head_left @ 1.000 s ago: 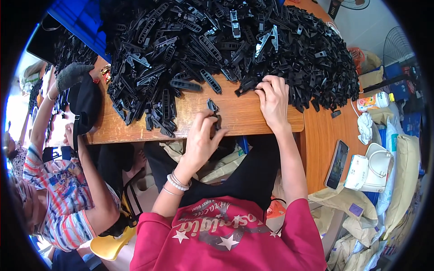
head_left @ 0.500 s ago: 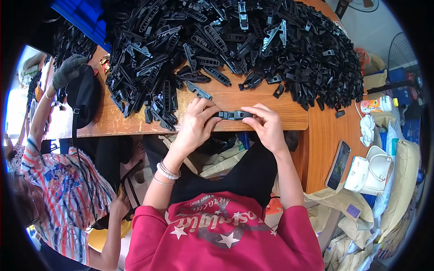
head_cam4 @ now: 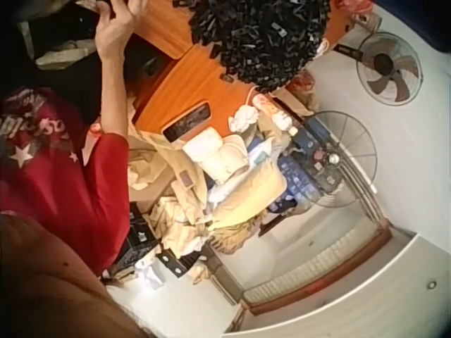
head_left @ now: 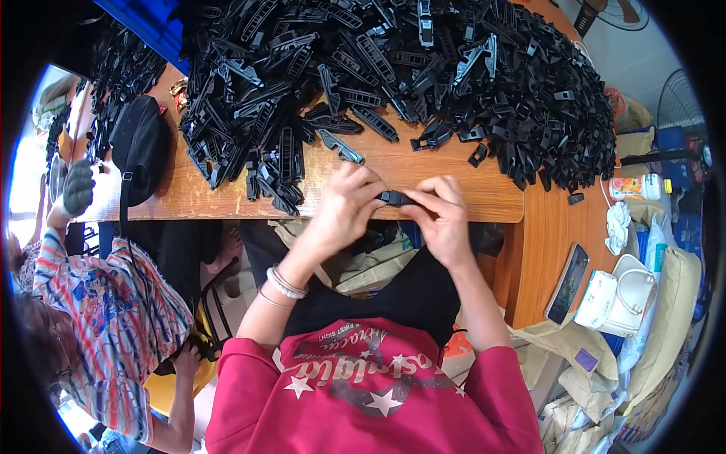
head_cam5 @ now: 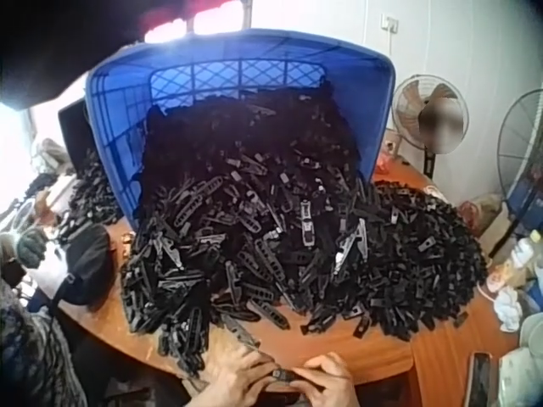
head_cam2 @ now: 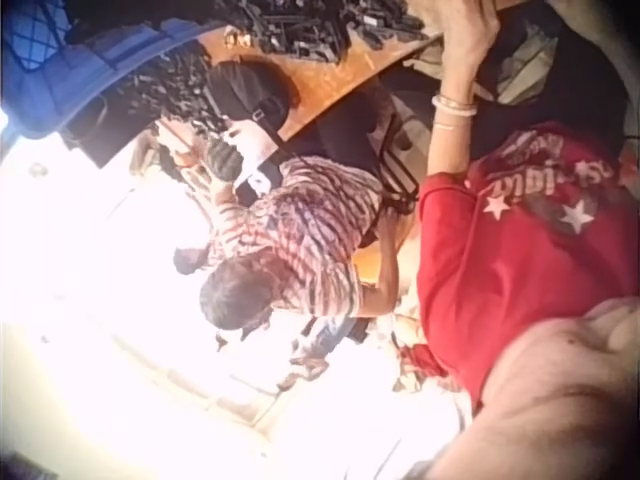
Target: Sorting and inspecting a large quantity of black plastic components on a wooden table.
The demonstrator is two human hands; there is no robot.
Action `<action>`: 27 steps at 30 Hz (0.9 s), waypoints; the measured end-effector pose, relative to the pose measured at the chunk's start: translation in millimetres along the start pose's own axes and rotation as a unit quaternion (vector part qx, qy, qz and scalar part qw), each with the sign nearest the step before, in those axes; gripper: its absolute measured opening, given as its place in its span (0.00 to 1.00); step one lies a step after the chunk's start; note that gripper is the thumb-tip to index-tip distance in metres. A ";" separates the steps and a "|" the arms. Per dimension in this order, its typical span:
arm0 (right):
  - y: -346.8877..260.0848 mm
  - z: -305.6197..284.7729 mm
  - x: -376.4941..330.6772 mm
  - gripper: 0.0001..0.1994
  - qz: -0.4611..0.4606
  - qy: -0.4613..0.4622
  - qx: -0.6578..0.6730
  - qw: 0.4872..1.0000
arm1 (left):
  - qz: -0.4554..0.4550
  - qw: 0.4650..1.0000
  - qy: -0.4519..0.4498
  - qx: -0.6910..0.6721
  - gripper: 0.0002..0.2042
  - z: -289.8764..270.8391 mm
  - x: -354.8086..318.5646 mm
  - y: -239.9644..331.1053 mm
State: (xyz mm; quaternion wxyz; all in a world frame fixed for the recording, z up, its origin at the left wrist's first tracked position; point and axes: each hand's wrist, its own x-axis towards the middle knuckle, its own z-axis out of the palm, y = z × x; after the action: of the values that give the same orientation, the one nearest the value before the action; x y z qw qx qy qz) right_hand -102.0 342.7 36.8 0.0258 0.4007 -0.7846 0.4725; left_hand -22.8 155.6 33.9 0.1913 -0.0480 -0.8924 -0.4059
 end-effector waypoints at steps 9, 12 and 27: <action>-3.6 -11.2 -11.7 0.11 0.095 -0.108 0.124 0.982 | 0.016 0.999 -0.004 0.051 0.16 -28.5 6.9 -2.8; 10.0 -11.3 9.6 0.14 0.021 0.000 -0.025 0.999 | 0.078 0.969 -0.012 0.236 0.14 -31.0 21.5 -7.6; 31.7 3.3 29.7 0.06 -0.072 0.102 -0.106 0.987 | 0.044 0.991 0.005 0.129 0.19 -13.0 11.4 7.6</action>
State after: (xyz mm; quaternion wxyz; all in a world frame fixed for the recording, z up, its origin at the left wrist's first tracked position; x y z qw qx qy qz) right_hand -141.7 329.5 24.7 0.1820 0.4005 -0.7926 0.4222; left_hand -27.5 150.3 51.3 0.2177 -0.0603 -0.9334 -0.2787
